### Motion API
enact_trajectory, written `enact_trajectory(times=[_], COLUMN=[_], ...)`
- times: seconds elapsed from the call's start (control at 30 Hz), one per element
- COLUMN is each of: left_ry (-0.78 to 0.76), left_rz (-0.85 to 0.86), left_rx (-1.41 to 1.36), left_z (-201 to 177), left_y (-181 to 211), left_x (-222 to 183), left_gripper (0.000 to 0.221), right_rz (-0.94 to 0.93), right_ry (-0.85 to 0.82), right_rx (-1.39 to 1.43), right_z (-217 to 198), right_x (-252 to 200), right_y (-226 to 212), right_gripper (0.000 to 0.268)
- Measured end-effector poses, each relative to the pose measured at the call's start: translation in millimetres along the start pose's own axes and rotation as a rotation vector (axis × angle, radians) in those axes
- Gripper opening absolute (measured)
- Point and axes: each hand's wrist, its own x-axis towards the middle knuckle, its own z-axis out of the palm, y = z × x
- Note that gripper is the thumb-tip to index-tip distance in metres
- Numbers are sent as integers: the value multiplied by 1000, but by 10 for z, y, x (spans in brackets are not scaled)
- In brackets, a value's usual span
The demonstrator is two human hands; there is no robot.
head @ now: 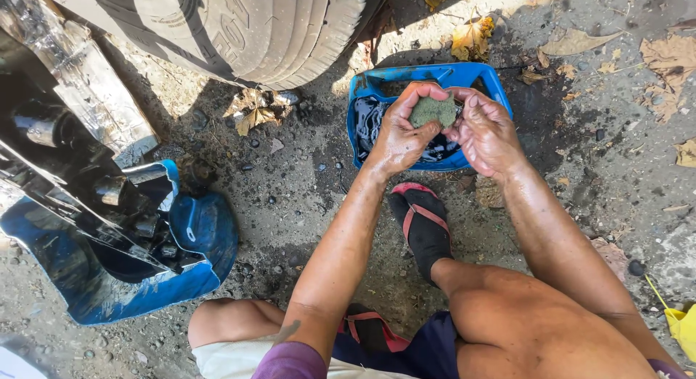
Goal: Cleaning and inspecting small engine components in a tray of fluid
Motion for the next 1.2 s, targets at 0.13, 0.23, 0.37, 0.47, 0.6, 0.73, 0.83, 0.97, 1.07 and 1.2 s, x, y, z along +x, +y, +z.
enact_trajectory(times=[0.13,0.23,0.37,0.47,0.6,0.73,0.83,0.97,1.07,1.2], left_ry=[-9,65,66,57,31,170,58,-6,23,168], left_rz=[-7,-101,-42,24,52,-4,21,150,198,-41], left_rx=[55,-113,-15,62,230,89,86,312,438,546], left_z=[-77,-6,31,54,-21,-82,51,-46,-134,-214], left_y=[-41,63,167,247,245,235,336,266,178,179], left_x=[-3,6,-39,-81,-110,-128,-12,-20,-64,-125], left_gripper=[37,34,37,44,54,36,30,34,34,27], right_rz=[-97,-91,-36,3,144,227,115,107,104,27], right_ry=[-192,-240,-148,-41,89,103,69,76,91,72], right_rx=[-396,-306,-67,-60,75,187,133,205,276,112], right_z=[-231,-140,-127,1,164,223,162,217,182,211], right_x=[4,32,56,51,14,10,0,-30,-32,-36], right_y=[-30,26,231,177,16,-173,30,-164,-250,-280], right_gripper=[40,37,41,45,49,49,46,43,39,40])
